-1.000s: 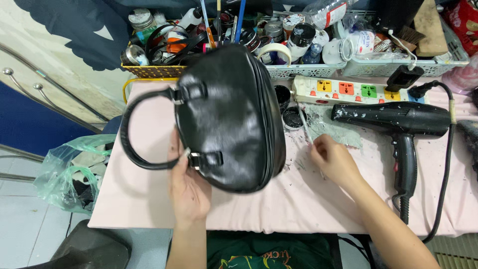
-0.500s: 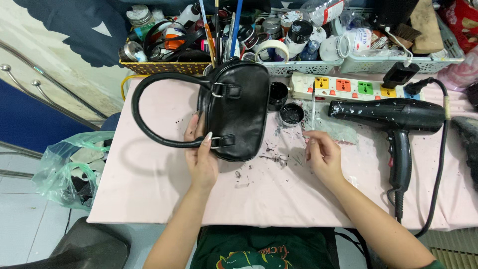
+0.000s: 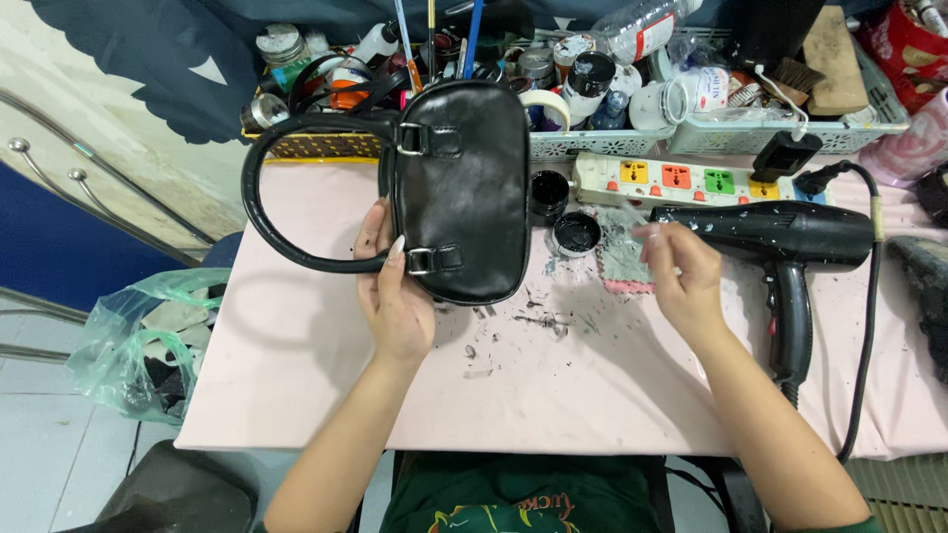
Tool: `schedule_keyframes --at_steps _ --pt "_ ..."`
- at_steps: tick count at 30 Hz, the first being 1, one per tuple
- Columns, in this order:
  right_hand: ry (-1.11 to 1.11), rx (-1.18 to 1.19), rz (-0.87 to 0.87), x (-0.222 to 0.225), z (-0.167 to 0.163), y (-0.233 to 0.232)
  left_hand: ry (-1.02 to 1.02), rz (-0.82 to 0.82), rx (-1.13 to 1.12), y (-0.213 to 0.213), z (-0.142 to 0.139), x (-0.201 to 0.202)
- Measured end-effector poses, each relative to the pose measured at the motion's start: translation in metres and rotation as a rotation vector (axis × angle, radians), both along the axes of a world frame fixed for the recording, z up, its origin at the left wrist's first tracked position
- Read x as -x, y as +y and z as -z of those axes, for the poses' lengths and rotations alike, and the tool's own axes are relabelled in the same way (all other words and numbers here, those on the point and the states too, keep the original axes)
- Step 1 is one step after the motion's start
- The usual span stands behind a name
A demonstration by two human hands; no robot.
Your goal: The person applies a black liquid from a container to the exterior of a handbag using a small brush, then uses a handheld hair dryer to dry the treated areas. The person repeats the painting and drying actions across the bag's surface, turning it over to reach different sections.
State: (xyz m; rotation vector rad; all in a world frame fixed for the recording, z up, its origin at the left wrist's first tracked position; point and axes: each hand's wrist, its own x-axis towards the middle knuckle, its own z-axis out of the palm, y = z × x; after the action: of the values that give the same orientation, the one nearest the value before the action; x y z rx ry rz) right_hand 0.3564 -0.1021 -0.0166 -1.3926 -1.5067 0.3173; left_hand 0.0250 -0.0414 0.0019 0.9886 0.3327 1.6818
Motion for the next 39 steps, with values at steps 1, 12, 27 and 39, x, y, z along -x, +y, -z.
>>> schedule_keyframes --at_steps 1,12,27,39 --pt "0.008 -0.005 -0.009 -0.001 -0.005 0.004 -0.014 -0.013 -0.009 0.002 0.0 -0.004" --pt "-0.17 0.33 0.003 0.012 -0.036 0.01 0.001 -0.061 0.072 0.004 0.039 -0.013" --pt "-0.102 -0.416 0.004 0.007 0.005 -0.024 -0.091 -0.077 0.199 -0.001 0.04 -0.009" --pt "-0.449 -0.539 -0.501 0.084 -0.023 -0.034 -0.072 -0.063 0.23 -0.007 0.037 -0.009"
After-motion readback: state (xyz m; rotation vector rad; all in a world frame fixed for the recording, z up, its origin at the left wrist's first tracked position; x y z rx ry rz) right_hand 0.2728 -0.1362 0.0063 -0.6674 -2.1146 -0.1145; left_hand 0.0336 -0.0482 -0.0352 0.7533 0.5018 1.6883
